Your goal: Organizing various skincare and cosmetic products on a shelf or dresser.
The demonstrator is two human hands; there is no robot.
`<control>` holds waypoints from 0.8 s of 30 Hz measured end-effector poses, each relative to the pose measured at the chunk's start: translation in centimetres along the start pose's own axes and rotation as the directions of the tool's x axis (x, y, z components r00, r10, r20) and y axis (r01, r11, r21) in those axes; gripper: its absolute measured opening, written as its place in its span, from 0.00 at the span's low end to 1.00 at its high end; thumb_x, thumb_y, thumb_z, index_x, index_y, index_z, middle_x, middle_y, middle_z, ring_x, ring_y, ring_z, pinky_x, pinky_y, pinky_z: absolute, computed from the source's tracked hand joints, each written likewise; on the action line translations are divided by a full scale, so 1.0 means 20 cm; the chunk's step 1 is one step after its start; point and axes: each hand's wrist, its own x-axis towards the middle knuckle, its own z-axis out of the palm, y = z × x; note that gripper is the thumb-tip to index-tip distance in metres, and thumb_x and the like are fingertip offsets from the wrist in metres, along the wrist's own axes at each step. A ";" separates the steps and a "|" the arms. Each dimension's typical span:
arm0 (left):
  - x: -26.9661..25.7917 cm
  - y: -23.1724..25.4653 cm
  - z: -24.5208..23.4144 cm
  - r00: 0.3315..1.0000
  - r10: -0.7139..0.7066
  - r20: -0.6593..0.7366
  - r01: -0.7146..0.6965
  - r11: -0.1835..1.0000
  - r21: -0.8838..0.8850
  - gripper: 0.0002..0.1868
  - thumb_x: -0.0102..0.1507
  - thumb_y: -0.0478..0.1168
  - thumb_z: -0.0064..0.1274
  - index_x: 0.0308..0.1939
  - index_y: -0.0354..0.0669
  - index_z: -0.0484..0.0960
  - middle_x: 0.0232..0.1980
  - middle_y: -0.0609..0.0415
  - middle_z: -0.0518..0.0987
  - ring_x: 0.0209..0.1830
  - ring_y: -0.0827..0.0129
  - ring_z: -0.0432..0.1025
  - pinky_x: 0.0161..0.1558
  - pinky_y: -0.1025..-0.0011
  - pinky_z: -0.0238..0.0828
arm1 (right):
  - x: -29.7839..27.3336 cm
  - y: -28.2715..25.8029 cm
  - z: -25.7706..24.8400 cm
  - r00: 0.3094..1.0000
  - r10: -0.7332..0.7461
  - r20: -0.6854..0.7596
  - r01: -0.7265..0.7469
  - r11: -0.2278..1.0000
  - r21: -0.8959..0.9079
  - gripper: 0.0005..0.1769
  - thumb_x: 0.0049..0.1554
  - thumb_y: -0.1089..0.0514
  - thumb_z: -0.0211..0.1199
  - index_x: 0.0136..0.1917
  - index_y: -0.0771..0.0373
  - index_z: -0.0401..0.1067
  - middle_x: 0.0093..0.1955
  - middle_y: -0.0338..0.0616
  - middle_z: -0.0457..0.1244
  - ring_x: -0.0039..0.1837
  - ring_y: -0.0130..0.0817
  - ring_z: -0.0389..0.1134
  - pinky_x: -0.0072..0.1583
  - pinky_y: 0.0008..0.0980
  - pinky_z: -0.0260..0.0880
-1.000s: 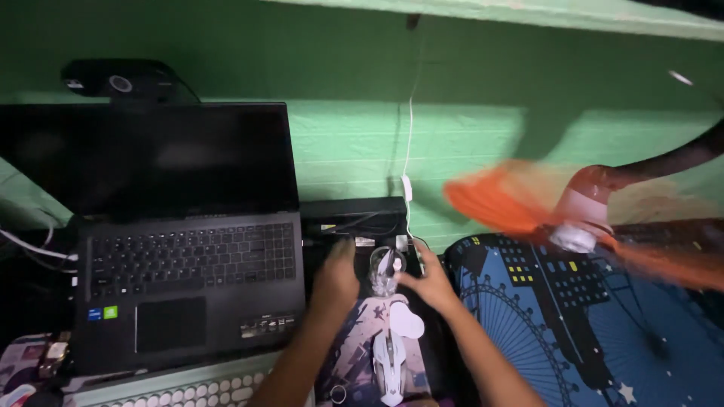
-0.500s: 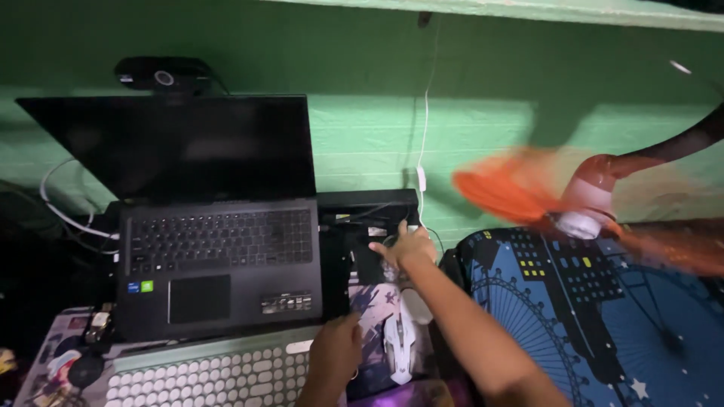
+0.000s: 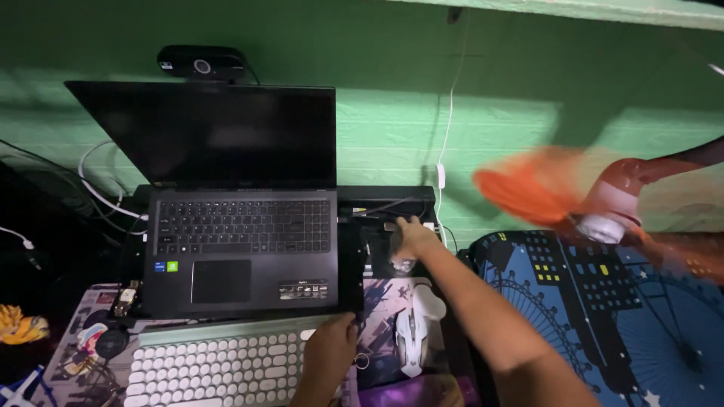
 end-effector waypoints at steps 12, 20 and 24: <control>-0.01 -0.05 0.05 0.993 -0.099 0.058 0.096 0.994 0.046 0.17 0.61 0.48 0.55 0.53 0.52 0.84 0.51 0.50 0.84 0.51 0.52 0.77 0.51 0.58 0.75 | 0.15 0.03 0.06 0.763 -0.645 -0.043 0.637 0.761 -0.121 0.50 0.32 0.66 0.77 0.67 0.45 0.66 0.65 0.51 0.57 0.61 0.60 0.60 0.62 0.52 0.67; -0.02 0.04 0.02 0.989 -0.122 0.081 0.121 0.993 0.013 0.16 0.62 0.46 0.54 0.53 0.51 0.84 0.49 0.47 0.84 0.49 0.50 0.78 0.51 0.57 0.75 | 0.26 0.11 0.17 0.673 -0.734 -0.088 0.730 0.679 -0.082 0.39 0.44 0.63 0.73 0.69 0.49 0.69 0.71 0.54 0.60 0.68 0.60 0.62 0.68 0.50 0.66; 0.01 -0.01 0.11 0.999 -0.048 0.025 0.048 0.999 -0.004 0.16 0.61 0.43 0.54 0.52 0.50 0.85 0.48 0.44 0.84 0.48 0.48 0.78 0.50 0.57 0.76 | 0.16 0.17 0.09 0.559 -0.809 -0.182 0.803 0.583 -0.124 0.55 0.38 0.65 0.75 0.77 0.59 0.58 0.75 0.65 0.52 0.75 0.65 0.54 0.73 0.51 0.55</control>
